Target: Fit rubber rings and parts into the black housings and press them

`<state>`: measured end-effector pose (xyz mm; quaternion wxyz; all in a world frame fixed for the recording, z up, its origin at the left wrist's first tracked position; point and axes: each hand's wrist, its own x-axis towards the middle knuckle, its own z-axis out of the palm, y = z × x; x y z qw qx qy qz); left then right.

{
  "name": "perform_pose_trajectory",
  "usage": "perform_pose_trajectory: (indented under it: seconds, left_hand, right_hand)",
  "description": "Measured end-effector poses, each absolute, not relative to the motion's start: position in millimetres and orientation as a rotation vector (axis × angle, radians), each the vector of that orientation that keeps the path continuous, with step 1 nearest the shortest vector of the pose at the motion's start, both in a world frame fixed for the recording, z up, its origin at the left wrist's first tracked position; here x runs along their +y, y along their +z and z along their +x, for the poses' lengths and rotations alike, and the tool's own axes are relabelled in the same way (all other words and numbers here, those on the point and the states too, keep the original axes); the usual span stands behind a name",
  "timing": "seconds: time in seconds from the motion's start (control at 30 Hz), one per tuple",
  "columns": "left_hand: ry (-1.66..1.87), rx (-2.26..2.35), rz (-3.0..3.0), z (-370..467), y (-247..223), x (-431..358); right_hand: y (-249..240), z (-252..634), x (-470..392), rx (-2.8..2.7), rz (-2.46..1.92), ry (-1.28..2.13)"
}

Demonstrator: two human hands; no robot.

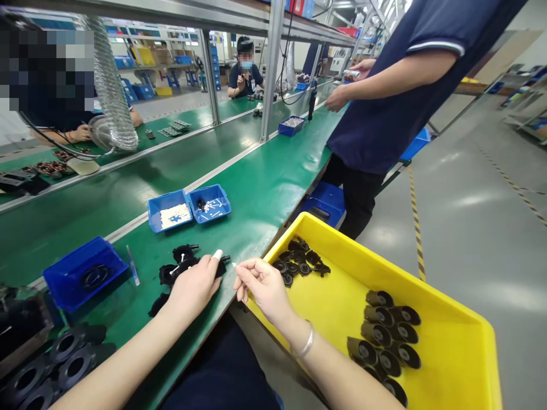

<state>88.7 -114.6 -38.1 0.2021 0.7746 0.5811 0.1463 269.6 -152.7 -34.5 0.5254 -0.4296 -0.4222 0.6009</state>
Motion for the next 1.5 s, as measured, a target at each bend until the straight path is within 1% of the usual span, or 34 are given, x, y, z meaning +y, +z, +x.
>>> perform_pose_trajectory:
  seconds: [0.13, 0.23, 0.33, 0.43, 0.6, 0.7, 0.83, 0.93, 1.1, 1.23, 1.27, 1.3, 1.4, 1.5]
  left_hand:
    - [0.484, 1.562, 2.098, 92, -44, -107]
    - [0.605, 1.459, 2.046, 81, -40, -112]
    - [0.767, 1.312, 1.806, 71, -34, -125]
    - [0.824, 1.235, 1.572, 68, -29, -136]
    - [0.87, 1.323, 1.653, 70, -23, -143]
    - [0.928, 1.337, 1.733, 69, -26, -144]
    - [0.884, 1.349, 1.913, 68, -34, -148]
    - [0.849, 1.343, 2.013, 67, -38, -151]
    - [0.802, 1.352, 2.17, 67, -39, -151]
    - [0.481, 1.41, 2.467, 70, -35, -141]
    - [0.381, 1.445, 2.538, 71, -33, -137]
    - [0.284, 1.483, 2.604, 72, -33, -133]
    - [0.084, 1.575, 2.737, 69, -32, -120]
    - [0.082, 1.653, 2.806, 60, -35, -113]
  right_hand:
    - [-41, 268, -151, -1.047, -1.07, 1.442]
    - [-41, 265, -153, -1.226, -1.092, 1.373]
    - [-36, 261, -156, -1.521, -1.139, 1.156]
    - [-31, 255, -158, -1.787, -1.161, 0.867]
    - [-29, 248, -159, -1.979, -1.151, 0.5]
    - [-28, 246, -161, -2.069, -1.166, 0.367]
    - [-23, 244, -163, -2.194, -1.222, 0.24]
    - [-21, 242, -162, -2.205, -1.214, 0.289]
    - [-25, 237, -155, -2.099, -1.202, 0.559]
    - [-22, 253, -138, -2.037, -1.18, 0.981]
    - [-21, 265, -132, -1.983, -1.198, 1.036]
    - [-20, 279, -126, -1.933, -1.253, 1.019]
    - [-29, 330, -117, -1.905, -1.53, 0.724]
    - [-61, 368, -128, -2.05, -1.707, 0.613]
